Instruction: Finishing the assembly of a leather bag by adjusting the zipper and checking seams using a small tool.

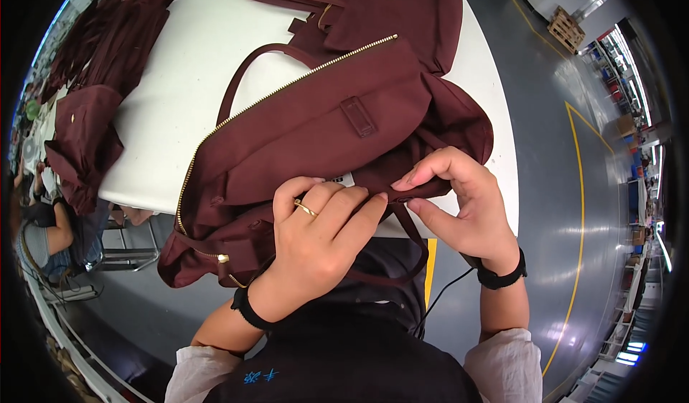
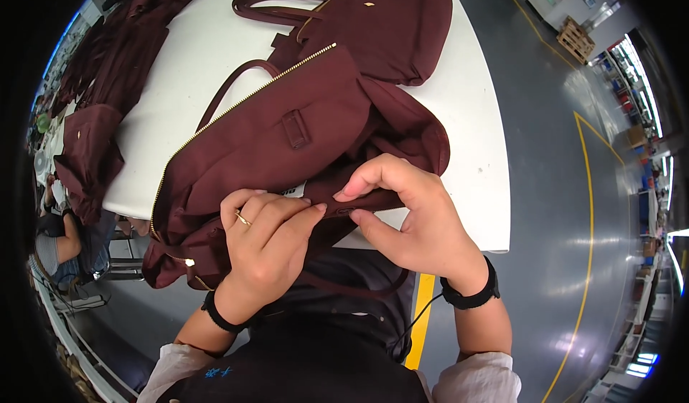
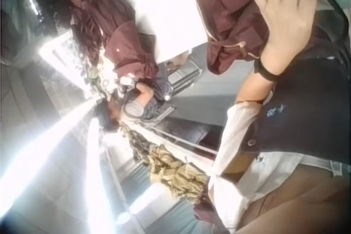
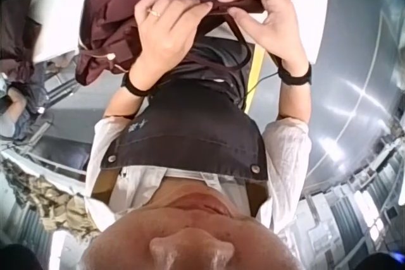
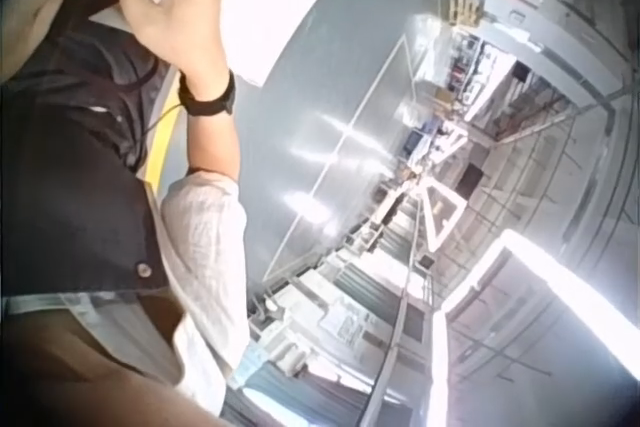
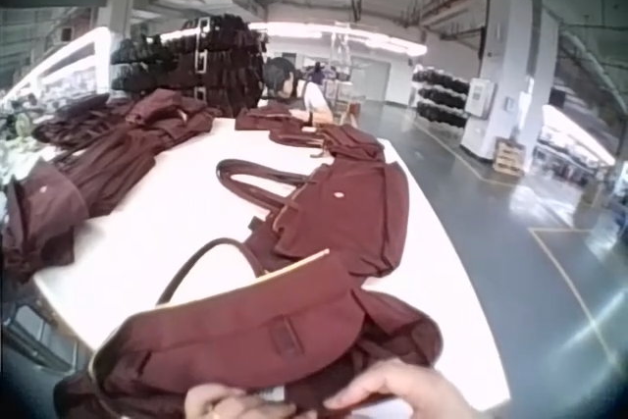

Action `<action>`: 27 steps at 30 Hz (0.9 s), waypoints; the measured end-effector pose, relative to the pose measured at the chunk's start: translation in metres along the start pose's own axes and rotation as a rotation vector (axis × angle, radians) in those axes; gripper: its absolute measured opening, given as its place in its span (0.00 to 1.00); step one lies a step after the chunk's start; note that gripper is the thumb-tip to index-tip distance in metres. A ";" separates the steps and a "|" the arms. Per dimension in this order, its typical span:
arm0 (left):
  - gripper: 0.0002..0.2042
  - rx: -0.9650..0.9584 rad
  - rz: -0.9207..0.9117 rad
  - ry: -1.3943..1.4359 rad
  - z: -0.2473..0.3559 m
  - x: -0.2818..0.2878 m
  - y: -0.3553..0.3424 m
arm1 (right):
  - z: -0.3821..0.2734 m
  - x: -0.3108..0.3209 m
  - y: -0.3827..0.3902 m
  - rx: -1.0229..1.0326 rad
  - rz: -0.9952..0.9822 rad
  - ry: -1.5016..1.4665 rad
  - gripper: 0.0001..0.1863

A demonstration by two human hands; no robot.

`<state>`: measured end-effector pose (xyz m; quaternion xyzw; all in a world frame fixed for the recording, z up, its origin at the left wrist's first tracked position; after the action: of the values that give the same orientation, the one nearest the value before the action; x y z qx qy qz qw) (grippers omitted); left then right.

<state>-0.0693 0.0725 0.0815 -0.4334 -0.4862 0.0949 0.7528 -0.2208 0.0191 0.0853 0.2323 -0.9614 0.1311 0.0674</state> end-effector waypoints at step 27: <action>0.15 -0.071 0.032 0.068 -0.003 -0.001 0.002 | -0.012 -0.001 -0.002 0.191 0.056 0.183 0.14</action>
<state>-0.0667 0.0712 0.0786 -0.4706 -0.4564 0.0749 0.7514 -0.2183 0.0212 0.0968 0.1980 -0.9404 0.2446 0.1287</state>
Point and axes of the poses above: each hand's wrist, its own y-axis away from the middle knuckle, its own x-axis out of the back of the hand, z = x × y, the point moved 6 cm from there along -y, towards the middle knuckle, and after that the axes turned 7 degrees about -y, right-handed, at the moved point
